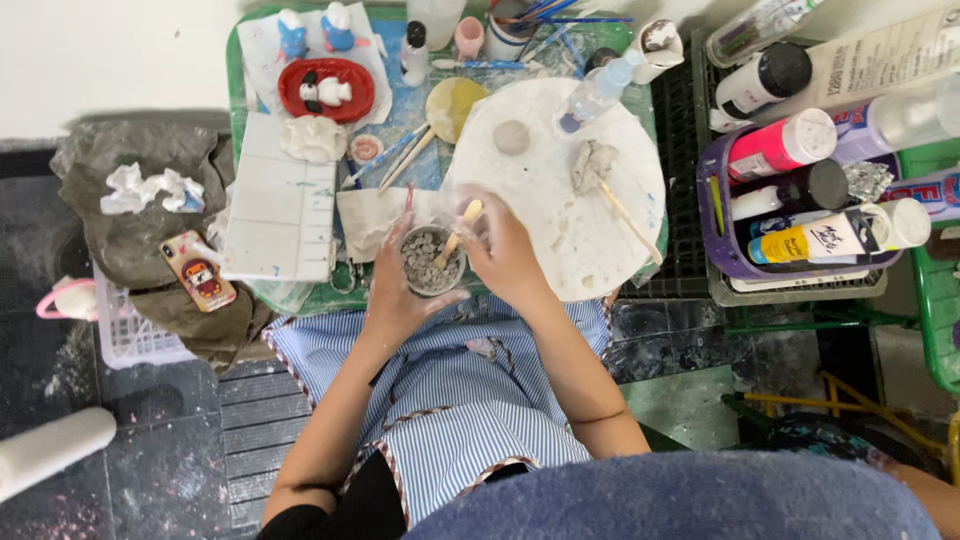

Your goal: The person prepares clay in a small container by hand and using a wooden tool. They add water from a spray bottle and mix the clay until reaching a consistent texture.

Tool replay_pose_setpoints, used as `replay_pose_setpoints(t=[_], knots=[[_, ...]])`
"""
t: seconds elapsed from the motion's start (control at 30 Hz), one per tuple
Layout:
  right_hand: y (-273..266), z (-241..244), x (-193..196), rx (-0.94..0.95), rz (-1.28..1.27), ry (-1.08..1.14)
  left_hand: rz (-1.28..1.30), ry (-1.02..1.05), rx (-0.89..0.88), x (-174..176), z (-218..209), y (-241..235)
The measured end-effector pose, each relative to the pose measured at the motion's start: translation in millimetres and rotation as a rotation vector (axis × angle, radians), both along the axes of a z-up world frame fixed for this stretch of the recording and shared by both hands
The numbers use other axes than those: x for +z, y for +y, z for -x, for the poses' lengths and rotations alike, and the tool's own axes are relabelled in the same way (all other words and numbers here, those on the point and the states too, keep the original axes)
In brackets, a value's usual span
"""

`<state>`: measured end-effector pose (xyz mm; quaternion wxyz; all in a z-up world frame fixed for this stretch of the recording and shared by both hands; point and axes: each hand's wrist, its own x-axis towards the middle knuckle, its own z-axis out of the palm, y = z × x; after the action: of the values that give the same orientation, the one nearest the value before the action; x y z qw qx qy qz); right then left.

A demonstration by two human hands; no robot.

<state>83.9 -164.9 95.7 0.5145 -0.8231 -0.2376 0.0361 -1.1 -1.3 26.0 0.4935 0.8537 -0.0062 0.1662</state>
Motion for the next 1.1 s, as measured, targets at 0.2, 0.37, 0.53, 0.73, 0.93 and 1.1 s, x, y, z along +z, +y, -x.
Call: replay_pose_setpoints(t=[0.2, 0.37, 0.53, 0.73, 0.93, 1.1], knots=[[-54, -3, 32, -0.204, -0.245, -0.036, -0.04, -0.231, -0.02, 76, -41, 8], [-126, -41, 69, -0.367, 0.046, -0.263, -0.165, -0.426, -0.212, 155, -120, -25], [-186, -122, 73, -0.518, 0.293, -0.231, -0.251, -0.428, -0.285, 198, -209, -64], [-222, -255, -14, -0.461, 0.588, -0.484, -0.371, -0.235, -0.531, 198, -293, -114], [-241, -308, -72, -0.476, 0.591, -0.377, -0.622, 0.363, -0.741, 164, -382, -156], [-243, -311, -56, -0.497, 0.606, -0.395, -0.779, 0.45, -0.666, 142, -447, -186]])
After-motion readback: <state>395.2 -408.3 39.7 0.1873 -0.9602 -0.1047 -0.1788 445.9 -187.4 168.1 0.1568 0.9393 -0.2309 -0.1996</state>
